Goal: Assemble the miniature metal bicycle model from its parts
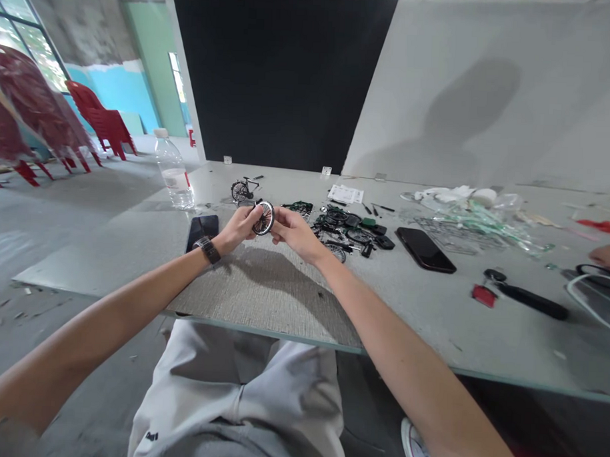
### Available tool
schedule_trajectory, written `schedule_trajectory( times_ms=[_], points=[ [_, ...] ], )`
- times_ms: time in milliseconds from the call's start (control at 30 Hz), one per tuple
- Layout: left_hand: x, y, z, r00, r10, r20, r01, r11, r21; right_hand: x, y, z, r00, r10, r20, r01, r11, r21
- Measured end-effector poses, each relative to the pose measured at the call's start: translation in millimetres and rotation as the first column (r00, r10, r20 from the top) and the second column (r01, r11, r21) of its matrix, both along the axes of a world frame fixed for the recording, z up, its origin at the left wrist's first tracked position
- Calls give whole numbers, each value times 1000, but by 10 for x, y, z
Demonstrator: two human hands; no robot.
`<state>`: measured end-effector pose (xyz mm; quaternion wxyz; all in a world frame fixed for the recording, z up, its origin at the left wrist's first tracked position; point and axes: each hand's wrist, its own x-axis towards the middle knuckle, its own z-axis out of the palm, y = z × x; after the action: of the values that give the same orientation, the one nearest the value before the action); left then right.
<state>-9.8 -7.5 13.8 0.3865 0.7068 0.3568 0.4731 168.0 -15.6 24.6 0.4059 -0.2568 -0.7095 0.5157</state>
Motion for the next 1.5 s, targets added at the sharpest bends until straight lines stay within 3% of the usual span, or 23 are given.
schedule_trajectory(
  times_ms=[133, 467, 633, 733, 867, 967, 1067, 1167, 1333, 1500],
  points=[
    [-4, 12, -8, 999, 25, -33, -25, 1000, 5, -5, -15, 26, 999, -42, 19, 41, 999, 17],
    [-14, 0, -1, 994, 29, -104, -22, 998, 65, 34, 9, 21, 996, 32, 85, -32, 999, -2],
    [23, 26, -19, 994, 96, -48, -93, 994, 65, 24, 12, 44, 989, -141, 36, 139, 989, 50],
    [46, 39, -49, 988, 149, -39, -147, 988, 53, 36, -12, 94, 962, -270, 35, 260, 949, 178],
    [57, 50, -83, 988, 155, 15, -155, 988, 6, 59, -34, 143, 889, -446, 105, 381, 848, 368],
    [52, 50, -80, 986, 168, -7, -168, 986, -3, 85, -4, 131, 836, -544, 71, 469, 775, 425],
    [49, 39, -71, 977, 169, -129, -167, 986, 29, 126, 52, 90, 800, -600, 11, 538, 726, 428],
    [58, 30, -78, 974, 157, -161, -157, 988, 16, 152, 91, 52, 800, -600, -13, 554, 730, 401],
    [79, 27, -75, 988, 149, 43, -144, 984, -103, 120, 80, 20, 816, -577, -16, 552, 771, 317],
    [101, 23, -23, 971, 171, 165, -128, 962, -242, 104, 94, -22, 798, -602, -6, 580, 765, 281]
  ],
)
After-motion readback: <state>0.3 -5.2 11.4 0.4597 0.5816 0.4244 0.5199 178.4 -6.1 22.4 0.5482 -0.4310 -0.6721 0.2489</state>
